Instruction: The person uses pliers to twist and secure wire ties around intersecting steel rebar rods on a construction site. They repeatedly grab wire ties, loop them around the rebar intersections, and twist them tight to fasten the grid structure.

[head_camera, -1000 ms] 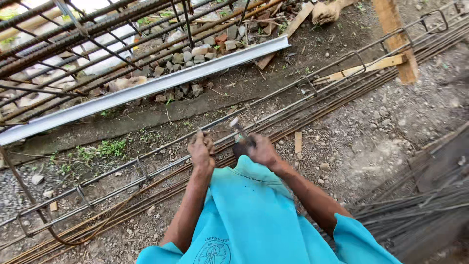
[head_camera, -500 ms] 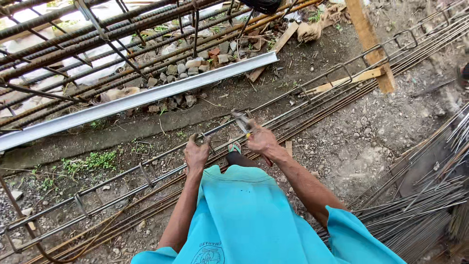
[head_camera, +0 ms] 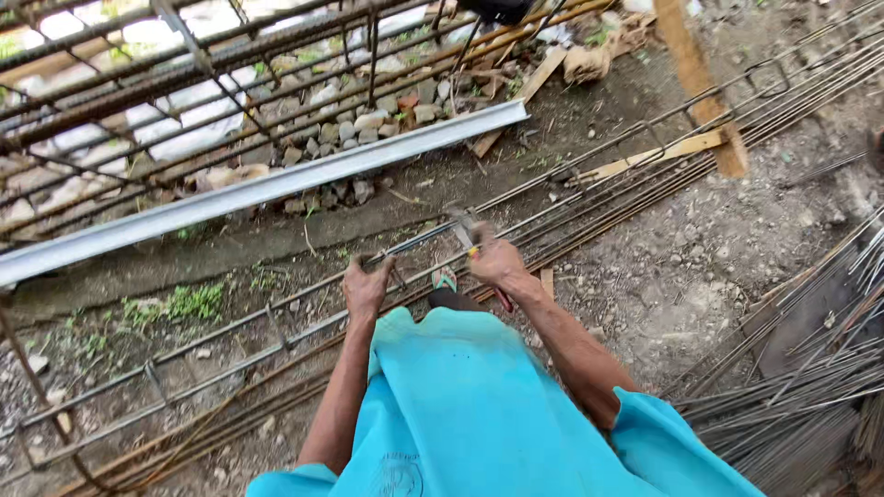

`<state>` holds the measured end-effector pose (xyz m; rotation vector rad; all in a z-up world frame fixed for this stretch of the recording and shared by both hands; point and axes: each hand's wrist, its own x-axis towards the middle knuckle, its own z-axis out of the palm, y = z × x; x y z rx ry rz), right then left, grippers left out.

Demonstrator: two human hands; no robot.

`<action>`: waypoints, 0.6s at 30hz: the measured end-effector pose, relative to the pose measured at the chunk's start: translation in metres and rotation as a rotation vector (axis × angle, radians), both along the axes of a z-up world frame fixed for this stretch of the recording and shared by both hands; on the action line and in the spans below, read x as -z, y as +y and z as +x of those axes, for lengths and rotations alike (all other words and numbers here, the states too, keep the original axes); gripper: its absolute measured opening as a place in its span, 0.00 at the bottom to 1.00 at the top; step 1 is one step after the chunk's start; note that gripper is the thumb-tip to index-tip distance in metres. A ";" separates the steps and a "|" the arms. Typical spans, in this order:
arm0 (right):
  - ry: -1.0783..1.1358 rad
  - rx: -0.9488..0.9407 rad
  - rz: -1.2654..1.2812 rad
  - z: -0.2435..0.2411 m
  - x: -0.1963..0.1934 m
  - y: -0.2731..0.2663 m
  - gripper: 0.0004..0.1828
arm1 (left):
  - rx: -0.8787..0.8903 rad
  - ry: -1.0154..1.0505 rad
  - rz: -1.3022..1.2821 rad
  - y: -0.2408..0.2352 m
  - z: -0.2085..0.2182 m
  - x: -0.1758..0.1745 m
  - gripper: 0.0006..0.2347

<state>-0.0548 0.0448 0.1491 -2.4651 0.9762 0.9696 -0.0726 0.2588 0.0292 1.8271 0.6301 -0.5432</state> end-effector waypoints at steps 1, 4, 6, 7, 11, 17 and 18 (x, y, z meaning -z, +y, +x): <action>-0.009 -0.008 -0.004 -0.002 0.019 -0.015 0.29 | -0.008 -0.009 -0.004 -0.006 0.002 -0.011 0.26; -0.367 -0.117 0.230 -0.026 0.061 -0.034 0.30 | -0.098 -0.030 -0.028 -0.006 -0.009 -0.023 0.26; -0.191 -0.468 0.226 -0.033 0.061 -0.033 0.27 | -0.012 -0.017 0.006 -0.001 -0.001 -0.001 0.25; -0.197 -0.463 0.220 -0.030 0.045 -0.033 0.27 | -0.005 -0.023 0.002 -0.007 -0.001 -0.013 0.25; -0.210 -0.310 0.152 -0.017 0.043 -0.026 0.23 | -0.074 -0.034 -0.006 -0.007 0.001 0.010 0.26; -0.194 -0.099 0.262 -0.029 0.056 -0.048 0.29 | -0.093 -0.098 0.022 -0.009 -0.014 0.007 0.26; -0.256 -0.027 0.381 -0.028 0.048 -0.048 0.27 | -0.136 -0.137 -0.011 -0.008 -0.014 0.002 0.26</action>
